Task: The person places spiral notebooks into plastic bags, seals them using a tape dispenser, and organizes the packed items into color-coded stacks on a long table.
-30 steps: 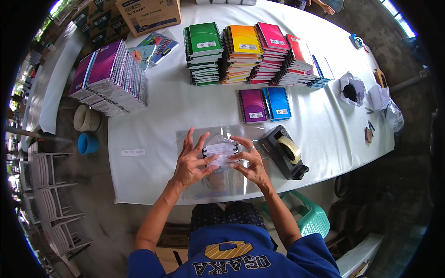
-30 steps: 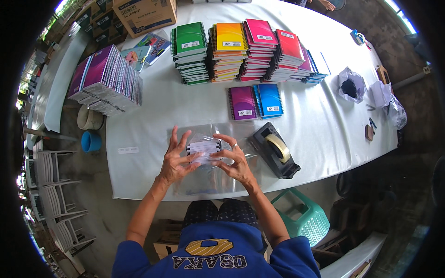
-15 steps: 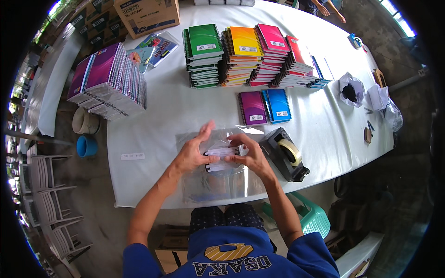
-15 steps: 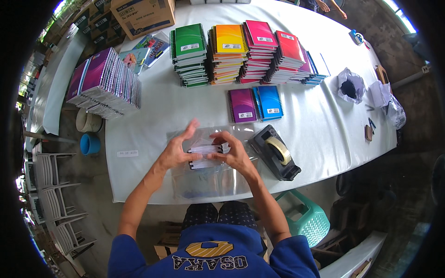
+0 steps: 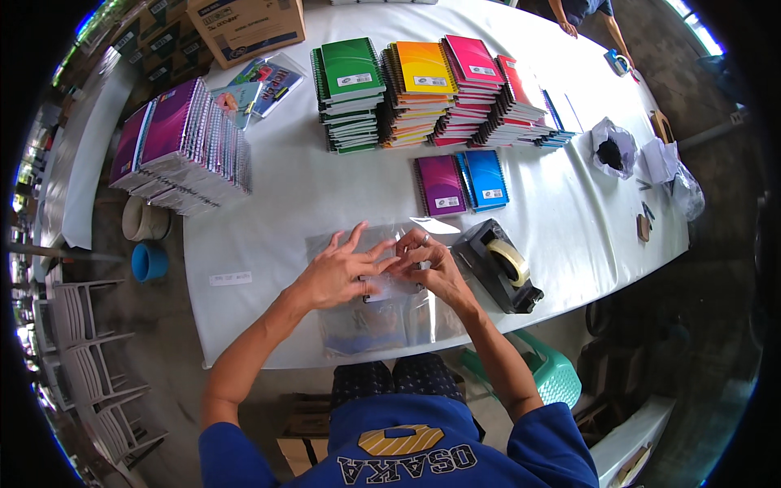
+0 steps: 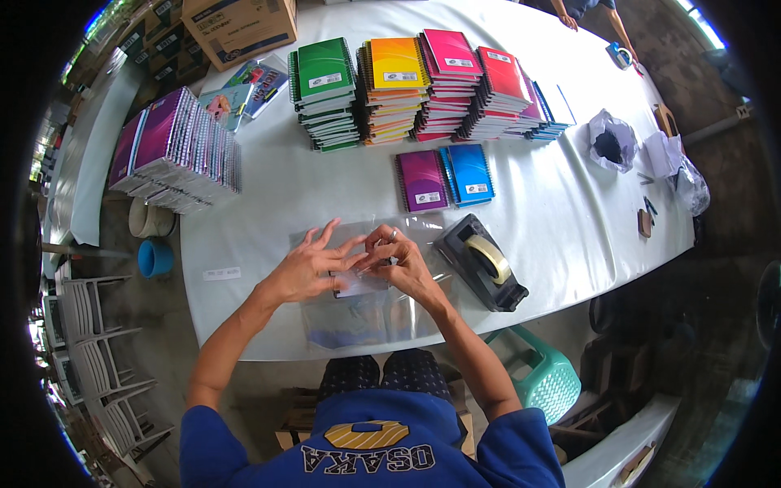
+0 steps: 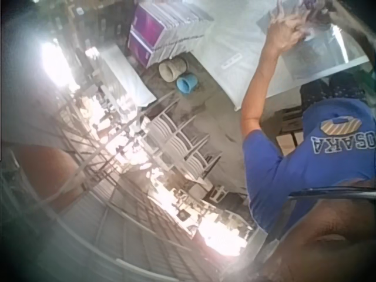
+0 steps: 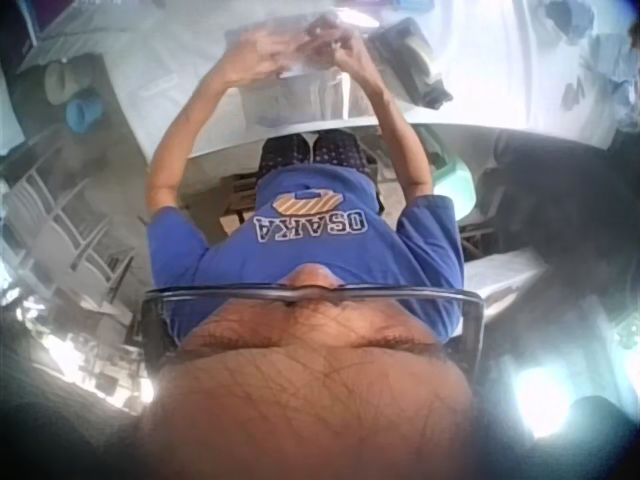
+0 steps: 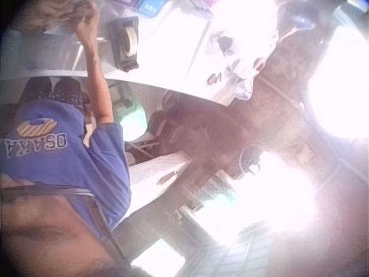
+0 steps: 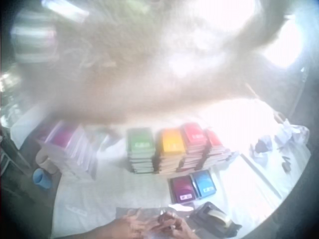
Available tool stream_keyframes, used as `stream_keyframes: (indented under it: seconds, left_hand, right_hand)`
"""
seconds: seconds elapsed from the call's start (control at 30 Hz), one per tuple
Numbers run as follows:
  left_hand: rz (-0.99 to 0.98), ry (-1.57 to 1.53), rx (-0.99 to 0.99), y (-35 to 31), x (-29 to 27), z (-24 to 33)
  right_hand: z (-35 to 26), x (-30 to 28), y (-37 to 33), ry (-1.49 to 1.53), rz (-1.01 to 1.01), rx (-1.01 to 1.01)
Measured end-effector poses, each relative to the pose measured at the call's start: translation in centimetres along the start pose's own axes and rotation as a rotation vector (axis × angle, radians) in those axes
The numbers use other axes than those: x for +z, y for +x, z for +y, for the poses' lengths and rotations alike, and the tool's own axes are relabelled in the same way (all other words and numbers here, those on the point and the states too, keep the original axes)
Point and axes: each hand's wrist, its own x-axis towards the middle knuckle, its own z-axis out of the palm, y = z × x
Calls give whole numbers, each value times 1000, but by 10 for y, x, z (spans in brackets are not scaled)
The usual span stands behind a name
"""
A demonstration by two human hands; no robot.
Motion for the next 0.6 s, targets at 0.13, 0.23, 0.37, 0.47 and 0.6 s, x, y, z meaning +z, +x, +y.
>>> stream_keyframes:
  seconds: [0.13,0.23,0.37,0.47,0.6]
  left_hand:
    - [75,436,66,-18,0,18]
    - [138,459,92,-20,8,19]
    - [177,600,123,-20,16,27]
    - [221,673,145,-26,24,25]
    - [274,689,140,-29,30,30]
  right_hand:
    - [-27,-11,-8,-675,-149,-173]
    - [-28,-10,-28,-984,-177,-298]
    - [-6,-2,-59,-1244,-54,-526]
    - [-13,-25,-81,-1059,91,-541]
    - [-5,-134,-136,-937,686,-73]
